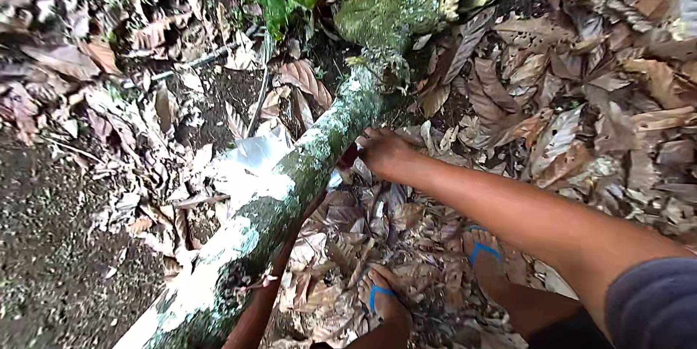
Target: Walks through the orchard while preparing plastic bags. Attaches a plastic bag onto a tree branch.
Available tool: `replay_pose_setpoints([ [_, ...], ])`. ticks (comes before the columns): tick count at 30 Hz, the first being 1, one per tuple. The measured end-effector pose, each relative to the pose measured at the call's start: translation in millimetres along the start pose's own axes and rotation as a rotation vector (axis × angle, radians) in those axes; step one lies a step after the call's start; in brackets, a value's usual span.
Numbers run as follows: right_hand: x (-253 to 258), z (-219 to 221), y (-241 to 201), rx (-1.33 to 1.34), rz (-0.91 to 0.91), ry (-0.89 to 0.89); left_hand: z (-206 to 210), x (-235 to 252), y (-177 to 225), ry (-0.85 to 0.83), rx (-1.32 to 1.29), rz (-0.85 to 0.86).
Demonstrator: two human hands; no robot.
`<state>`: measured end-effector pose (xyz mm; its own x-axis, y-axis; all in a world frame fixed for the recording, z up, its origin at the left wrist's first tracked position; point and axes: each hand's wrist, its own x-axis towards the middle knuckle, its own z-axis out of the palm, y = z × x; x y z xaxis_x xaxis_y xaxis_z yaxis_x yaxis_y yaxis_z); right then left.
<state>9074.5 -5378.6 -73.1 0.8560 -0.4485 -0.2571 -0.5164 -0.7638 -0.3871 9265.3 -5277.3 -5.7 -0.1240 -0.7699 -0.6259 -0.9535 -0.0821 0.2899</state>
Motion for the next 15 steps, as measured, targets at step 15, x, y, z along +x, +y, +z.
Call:
replay_pose_setpoints([
  [15,-41.4,-29.4,-39.5,-0.091,0.013,0.310,-7.8,-33.8,-22.9,0.445,0.028,0.362],
])
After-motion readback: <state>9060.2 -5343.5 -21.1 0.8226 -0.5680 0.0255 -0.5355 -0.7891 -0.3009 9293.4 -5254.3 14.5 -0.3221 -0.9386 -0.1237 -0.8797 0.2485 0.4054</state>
